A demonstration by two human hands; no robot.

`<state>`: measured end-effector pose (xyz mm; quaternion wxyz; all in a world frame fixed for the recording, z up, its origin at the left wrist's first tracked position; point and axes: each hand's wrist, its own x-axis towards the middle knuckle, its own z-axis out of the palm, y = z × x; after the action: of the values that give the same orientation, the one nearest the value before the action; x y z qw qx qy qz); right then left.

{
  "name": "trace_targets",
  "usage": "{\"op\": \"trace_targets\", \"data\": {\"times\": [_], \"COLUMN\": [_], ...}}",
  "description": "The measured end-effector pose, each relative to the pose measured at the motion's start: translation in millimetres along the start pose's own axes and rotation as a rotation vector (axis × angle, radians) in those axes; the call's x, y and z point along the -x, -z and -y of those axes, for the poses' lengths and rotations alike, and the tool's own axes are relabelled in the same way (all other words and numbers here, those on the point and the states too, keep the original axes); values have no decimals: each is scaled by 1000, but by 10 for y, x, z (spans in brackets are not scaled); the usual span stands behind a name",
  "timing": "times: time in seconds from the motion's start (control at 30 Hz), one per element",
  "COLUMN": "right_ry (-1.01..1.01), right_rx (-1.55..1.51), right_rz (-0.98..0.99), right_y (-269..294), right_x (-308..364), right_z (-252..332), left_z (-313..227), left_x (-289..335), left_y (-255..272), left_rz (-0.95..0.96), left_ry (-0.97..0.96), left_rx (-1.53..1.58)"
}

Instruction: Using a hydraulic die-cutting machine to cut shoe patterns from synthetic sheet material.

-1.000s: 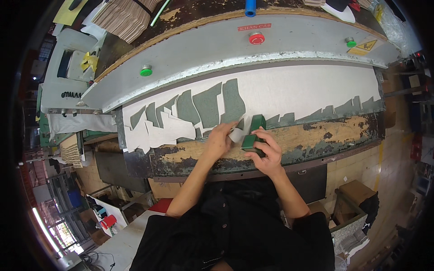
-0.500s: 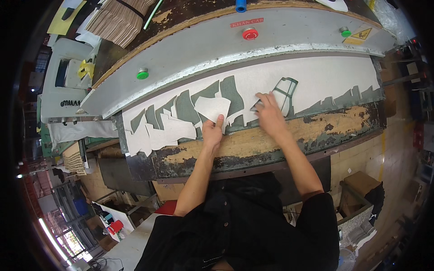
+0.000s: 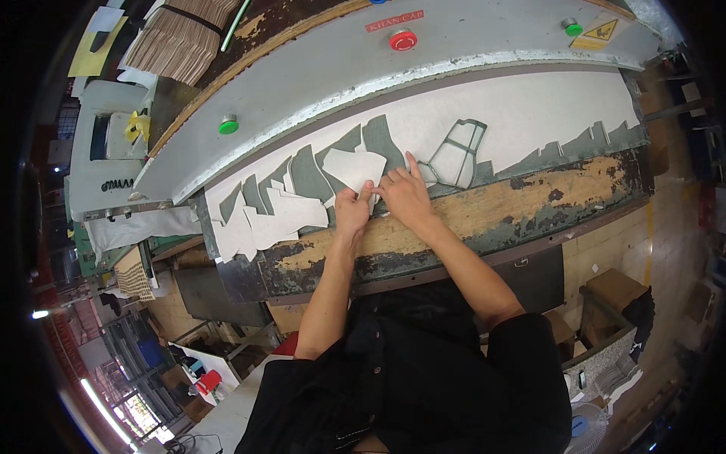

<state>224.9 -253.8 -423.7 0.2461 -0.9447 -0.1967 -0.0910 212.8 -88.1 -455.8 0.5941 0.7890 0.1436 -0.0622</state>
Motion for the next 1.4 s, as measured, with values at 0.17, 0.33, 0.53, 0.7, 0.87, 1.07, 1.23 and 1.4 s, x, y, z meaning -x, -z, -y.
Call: {"op": "trace_targets", "data": {"times": [0.17, 0.33, 0.53, 0.7, 0.87, 1.07, 1.23, 1.4], "right_ry": [53, 124, 168, 176, 181, -28, -153, -270], "right_rx": [-87, -120, -91, -99, -108, -300, -554, -827], "right_rz": [2, -65, -135, -156, -162, -49, -42, -27], "right_y": [16, 4, -101, -138, -108, 143, 227, 353], "right_x": [14, 33, 118, 101, 87, 74, 158, -4], "right_z": [-79, -83, -155, -176, -229, -40, -92, -207], "left_z": [-48, 72, 57, 10, -384, -849, -985, -1381], "left_x": [5, -17, 1, -70, -138, 38, 135, 39], "left_y": [-43, -79, -183, -123, 70, 114, 203, 372], "left_rz": [-23, -89, -142, -104, 45, 88, 182, 339], "left_ry": [113, 81, 77, 142, 51, -376, -584, -756], "left_rx": [1, -73, -50, 54, -47, -487, -562, -658]}}
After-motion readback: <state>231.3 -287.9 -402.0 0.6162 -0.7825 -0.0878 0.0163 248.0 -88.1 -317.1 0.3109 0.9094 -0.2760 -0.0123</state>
